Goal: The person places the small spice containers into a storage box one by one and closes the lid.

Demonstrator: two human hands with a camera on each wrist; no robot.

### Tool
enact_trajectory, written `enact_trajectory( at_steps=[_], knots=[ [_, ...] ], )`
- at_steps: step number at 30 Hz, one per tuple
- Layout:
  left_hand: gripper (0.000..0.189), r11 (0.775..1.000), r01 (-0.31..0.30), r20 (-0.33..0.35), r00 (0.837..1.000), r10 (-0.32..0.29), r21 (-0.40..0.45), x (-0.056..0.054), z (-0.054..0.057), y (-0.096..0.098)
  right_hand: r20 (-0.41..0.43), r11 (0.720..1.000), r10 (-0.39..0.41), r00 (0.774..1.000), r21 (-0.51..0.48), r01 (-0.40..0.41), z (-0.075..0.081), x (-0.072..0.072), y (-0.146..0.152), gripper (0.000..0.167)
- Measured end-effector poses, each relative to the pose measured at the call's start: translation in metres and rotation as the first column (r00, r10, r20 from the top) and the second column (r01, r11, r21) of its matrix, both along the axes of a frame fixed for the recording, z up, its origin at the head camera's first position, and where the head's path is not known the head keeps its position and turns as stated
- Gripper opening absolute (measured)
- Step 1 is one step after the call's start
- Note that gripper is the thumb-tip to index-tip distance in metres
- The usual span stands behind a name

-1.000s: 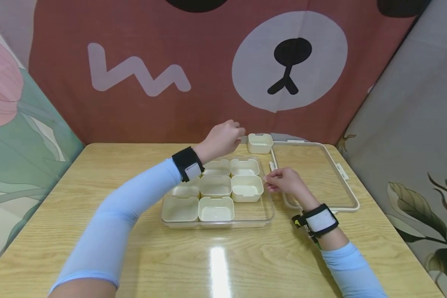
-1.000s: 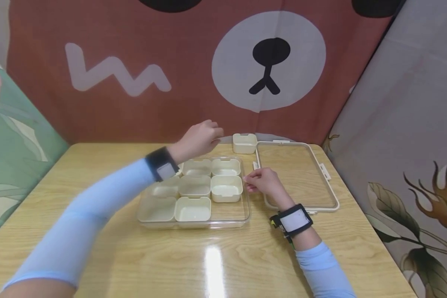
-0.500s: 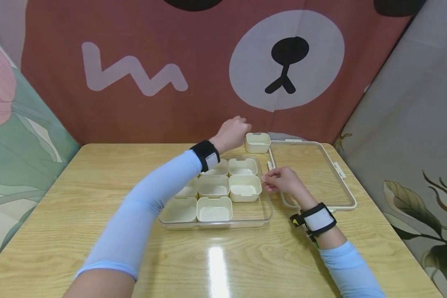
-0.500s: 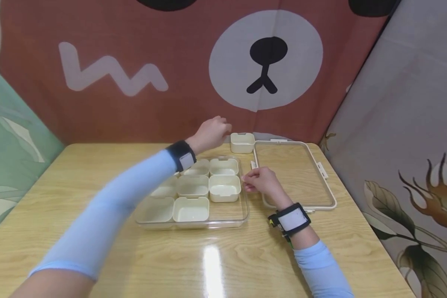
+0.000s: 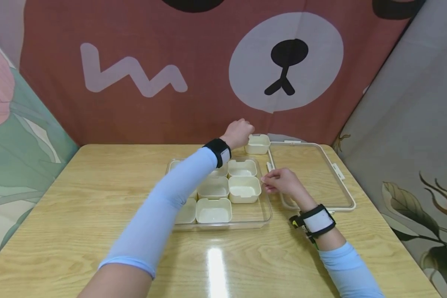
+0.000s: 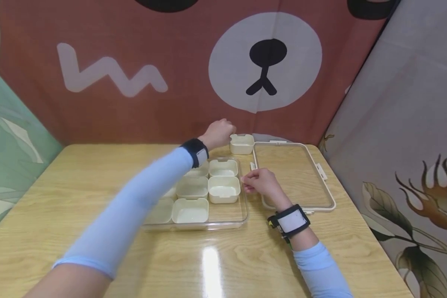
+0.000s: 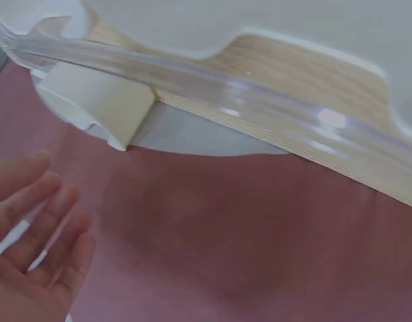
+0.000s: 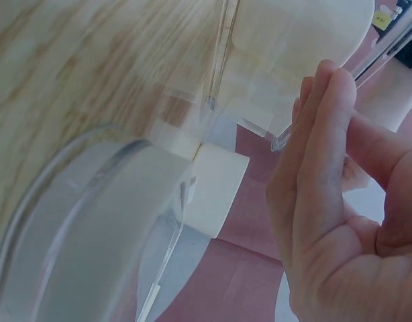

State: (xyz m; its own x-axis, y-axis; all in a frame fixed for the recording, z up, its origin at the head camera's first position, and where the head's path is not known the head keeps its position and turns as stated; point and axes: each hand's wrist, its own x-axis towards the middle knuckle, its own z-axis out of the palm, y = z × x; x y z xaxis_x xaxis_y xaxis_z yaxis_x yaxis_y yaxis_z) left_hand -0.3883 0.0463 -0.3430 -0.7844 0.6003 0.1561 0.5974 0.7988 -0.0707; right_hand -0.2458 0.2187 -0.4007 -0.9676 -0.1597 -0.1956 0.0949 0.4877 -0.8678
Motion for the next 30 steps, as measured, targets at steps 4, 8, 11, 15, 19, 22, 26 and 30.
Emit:
enact_trajectory(
  at_steps=[4, 8, 11, 15, 19, 22, 26, 30],
  knots=[
    [0.022, 0.999, -0.017, 0.012, 1.000, 0.018, -0.029, -0.004, -0.006, 0.007, 0.005, 1.000, -0.002, 1.000, 0.006, 0.002, 0.000, 0.001, 0.000, 0.031],
    [0.023, 0.997, -0.005, -0.004, 1.000, 0.005, -0.080, -0.004, -0.009, 0.016, 0.009, 1.000, -0.008, 1.000, 0.023, 0.008, -0.001, 0.001, 0.000, 0.031],
    [0.024, 0.991, 0.019, -0.022, 1.000, -0.022, -0.134, -0.005, -0.012, 0.022, 0.009, 0.999, -0.015, 1.000, 0.029, 0.015, -0.001, -0.001, 0.000, 0.029],
    [0.023, 0.983, 0.049, -0.005, 0.999, -0.051, -0.177, -0.006, -0.017, 0.027, 0.004, 0.999, -0.013, 1.000, 0.031, 0.013, -0.002, -0.002, -0.001, 0.029],
    [0.023, 0.981, 0.046, 0.020, 0.999, -0.043, -0.188, -0.007, -0.023, 0.029, 0.004, 1.000, -0.009, 1.000, 0.026, 0.009, -0.002, -0.001, -0.001, 0.030],
    [0.025, 0.979, 0.027, 0.026, 0.999, -0.023, -0.203, -0.007, -0.026, 0.029, 0.005, 1.000, -0.008, 1.000, 0.019, 0.008, -0.002, -0.001, -0.002, 0.030],
    [0.028, 0.973, 0.025, 0.034, 0.999, -0.018, -0.229, -0.007, -0.029, 0.030, 0.011, 1.000, -0.018, 1.000, 0.015, 0.018, -0.003, -0.002, -0.002, 0.028],
    [0.027, 0.972, 0.019, 0.024, 1.000, -0.014, -0.234, -0.007, -0.031, 0.031, 0.013, 1.000, -0.024, 1.000, 0.017, 0.023, -0.002, -0.003, -0.002, 0.028]
  ],
)
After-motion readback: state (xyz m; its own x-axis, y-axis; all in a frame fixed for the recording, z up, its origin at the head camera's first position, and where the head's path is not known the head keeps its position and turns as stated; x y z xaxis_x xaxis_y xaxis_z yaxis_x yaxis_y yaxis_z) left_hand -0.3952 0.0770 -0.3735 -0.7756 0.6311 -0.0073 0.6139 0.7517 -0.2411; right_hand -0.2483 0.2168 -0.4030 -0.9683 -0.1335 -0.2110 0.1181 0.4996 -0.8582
